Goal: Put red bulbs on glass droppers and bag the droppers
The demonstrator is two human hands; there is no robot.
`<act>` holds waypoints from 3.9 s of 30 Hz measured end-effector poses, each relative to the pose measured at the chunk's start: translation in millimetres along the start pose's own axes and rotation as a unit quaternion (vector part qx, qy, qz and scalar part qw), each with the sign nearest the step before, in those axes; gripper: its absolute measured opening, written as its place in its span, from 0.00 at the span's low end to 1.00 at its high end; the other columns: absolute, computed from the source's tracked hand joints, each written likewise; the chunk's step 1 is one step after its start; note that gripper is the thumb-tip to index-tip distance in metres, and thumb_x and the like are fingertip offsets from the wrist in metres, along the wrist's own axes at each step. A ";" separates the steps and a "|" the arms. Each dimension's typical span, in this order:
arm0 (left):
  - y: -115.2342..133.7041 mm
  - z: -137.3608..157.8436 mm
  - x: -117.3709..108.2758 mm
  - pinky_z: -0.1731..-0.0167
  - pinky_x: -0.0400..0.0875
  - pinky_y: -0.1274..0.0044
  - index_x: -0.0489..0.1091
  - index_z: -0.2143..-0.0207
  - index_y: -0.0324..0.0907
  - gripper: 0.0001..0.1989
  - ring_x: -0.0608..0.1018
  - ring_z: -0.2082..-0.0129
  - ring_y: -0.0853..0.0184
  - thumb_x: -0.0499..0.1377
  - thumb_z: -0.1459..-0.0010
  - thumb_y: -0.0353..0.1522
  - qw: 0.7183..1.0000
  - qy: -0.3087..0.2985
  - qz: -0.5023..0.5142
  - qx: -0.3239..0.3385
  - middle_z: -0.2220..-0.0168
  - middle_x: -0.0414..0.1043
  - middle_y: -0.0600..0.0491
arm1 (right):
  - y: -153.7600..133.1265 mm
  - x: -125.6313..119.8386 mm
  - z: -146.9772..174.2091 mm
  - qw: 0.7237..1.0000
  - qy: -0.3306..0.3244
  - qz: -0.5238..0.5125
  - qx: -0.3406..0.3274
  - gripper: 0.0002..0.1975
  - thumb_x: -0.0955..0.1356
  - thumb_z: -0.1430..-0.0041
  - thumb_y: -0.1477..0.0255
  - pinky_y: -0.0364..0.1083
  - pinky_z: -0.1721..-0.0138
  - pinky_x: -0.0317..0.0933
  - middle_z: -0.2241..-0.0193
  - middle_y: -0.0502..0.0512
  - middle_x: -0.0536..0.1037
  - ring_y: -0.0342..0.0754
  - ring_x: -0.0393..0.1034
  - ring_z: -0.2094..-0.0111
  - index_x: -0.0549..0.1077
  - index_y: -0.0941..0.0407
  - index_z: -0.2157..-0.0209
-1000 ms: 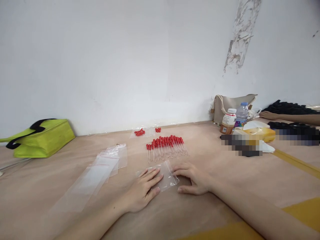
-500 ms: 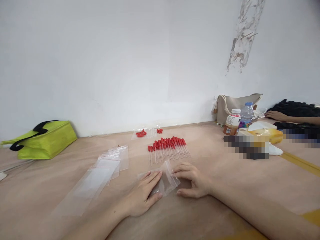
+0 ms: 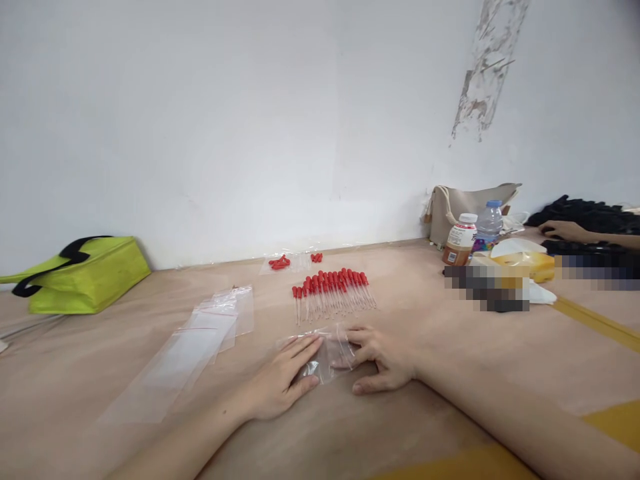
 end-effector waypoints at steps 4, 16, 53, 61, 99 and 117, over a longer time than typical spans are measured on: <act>-7.3 8.0 -4.7 0.44 0.49 0.64 0.48 0.41 0.49 0.22 0.55 0.42 0.63 0.44 0.38 0.38 0.999 0.018 0.020 -0.021 0.41 0.50 0.53 | 8.1 -8.4 9.1 0.998 -0.001 -0.035 0.060 0.18 0.69 0.54 0.61 0.53 0.48 0.50 0.45 0.55 0.59 0.52 0.57 0.48 0.74 0.49 0.60; -4.1 5.8 -8.7 0.46 0.55 0.65 0.56 0.45 0.47 0.21 0.61 0.45 0.63 0.46 0.39 0.39 0.998 0.058 0.017 -0.022 0.44 0.58 0.52 | 126.7 -50.7 -7.6 0.837 0.305 0.002 0.454 0.09 0.67 0.55 0.68 0.42 0.70 0.61 0.75 0.52 0.74 0.44 0.67 0.73 0.71 0.59 0.71; -12.0 5.2 -7.8 0.48 0.58 0.69 0.54 0.45 0.48 0.22 0.62 0.47 0.62 0.51 0.42 0.38 0.997 0.054 0.053 0.004 0.45 0.56 0.50 | 77.2 -0.5 51.7 0.567 0.495 -0.509 0.417 0.06 0.65 0.50 0.74 0.40 0.75 0.64 0.79 0.48 0.70 0.40 0.68 0.79 0.62 0.55 0.72; -10.4 2.3 -9.1 0.50 0.60 0.70 0.56 0.45 0.47 0.22 0.64 0.48 0.62 0.52 0.42 0.38 0.996 0.060 0.069 0.015 0.47 0.59 0.50 | 59.5 6.5 42.9 0.745 0.234 -0.508 0.362 0.16 0.71 0.57 0.65 0.37 0.83 0.55 0.81 0.44 0.70 0.37 0.63 0.84 0.64 0.57 0.69; -12.6 -1.7 -6.1 0.47 0.57 0.65 0.64 0.50 0.47 0.18 0.63 0.46 0.61 0.53 0.43 0.38 0.994 0.057 0.084 0.035 0.47 0.62 0.50 | 206.3 -59.7 -18.0 0.787 0.331 -0.126 0.505 0.07 0.65 0.54 0.68 0.39 0.76 0.56 0.79 0.51 0.73 0.40 0.64 0.78 0.71 0.58 0.77; -16.2 1.3 -6.6 0.51 0.61 0.68 0.68 0.53 0.50 0.17 0.65 0.49 0.60 0.53 0.45 0.41 0.996 0.072 0.052 -0.015 0.48 0.61 0.51 | 93.4 -19.3 78.2 0.617 0.534 -0.371 0.443 0.10 0.65 0.51 0.63 0.42 0.81 0.60 0.77 0.51 0.70 0.40 0.62 0.82 0.60 0.54 0.74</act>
Point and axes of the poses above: each hand's wrist, its own z-axis away from the middle knuckle, its own x-axis out of the palm, y = z × x, the point moved 5 cm from there along -z, towards the middle knuckle
